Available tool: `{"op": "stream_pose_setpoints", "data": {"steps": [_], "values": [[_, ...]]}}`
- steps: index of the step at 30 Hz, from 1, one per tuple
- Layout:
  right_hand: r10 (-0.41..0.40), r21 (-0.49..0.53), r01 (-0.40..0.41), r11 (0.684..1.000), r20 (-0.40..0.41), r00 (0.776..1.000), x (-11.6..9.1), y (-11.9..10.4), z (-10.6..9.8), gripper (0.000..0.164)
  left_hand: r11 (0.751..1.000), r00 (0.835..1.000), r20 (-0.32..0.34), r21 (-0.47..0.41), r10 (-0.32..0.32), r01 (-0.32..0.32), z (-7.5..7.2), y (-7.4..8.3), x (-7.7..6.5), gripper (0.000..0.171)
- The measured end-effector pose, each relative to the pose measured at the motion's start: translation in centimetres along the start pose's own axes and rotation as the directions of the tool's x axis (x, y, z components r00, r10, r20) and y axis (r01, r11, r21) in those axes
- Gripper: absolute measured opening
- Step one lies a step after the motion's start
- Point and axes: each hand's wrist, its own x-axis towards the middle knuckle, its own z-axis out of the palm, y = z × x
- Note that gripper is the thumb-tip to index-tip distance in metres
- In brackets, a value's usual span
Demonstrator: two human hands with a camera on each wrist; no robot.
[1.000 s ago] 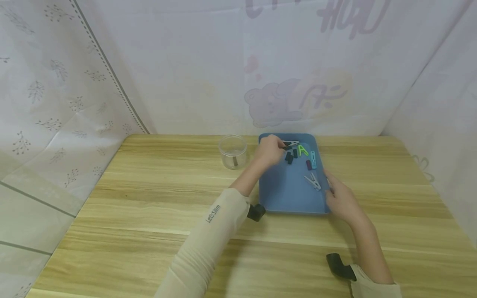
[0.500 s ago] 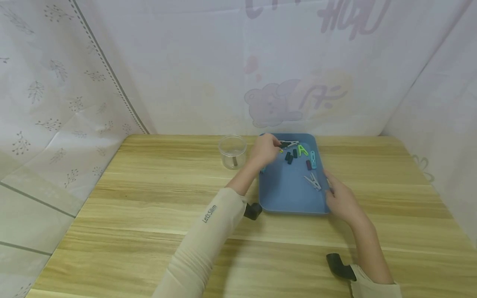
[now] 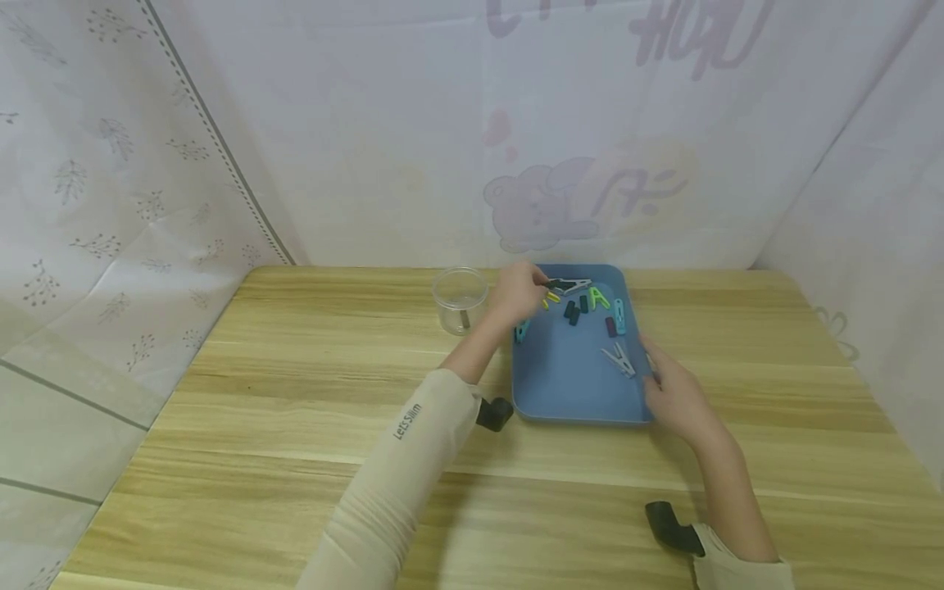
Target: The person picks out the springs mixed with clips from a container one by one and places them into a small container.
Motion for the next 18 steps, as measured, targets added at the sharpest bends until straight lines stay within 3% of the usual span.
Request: {"op": "stream_pose_setpoints", "data": {"steps": [18], "values": [[-0.008,-0.012,0.008,1.0,0.003,1.0,0.0,0.3,0.0,0.062,1.0,0.999,-0.042,-0.03,0.009,-0.01,-1.3,-1.7,0.6,0.024]]}}
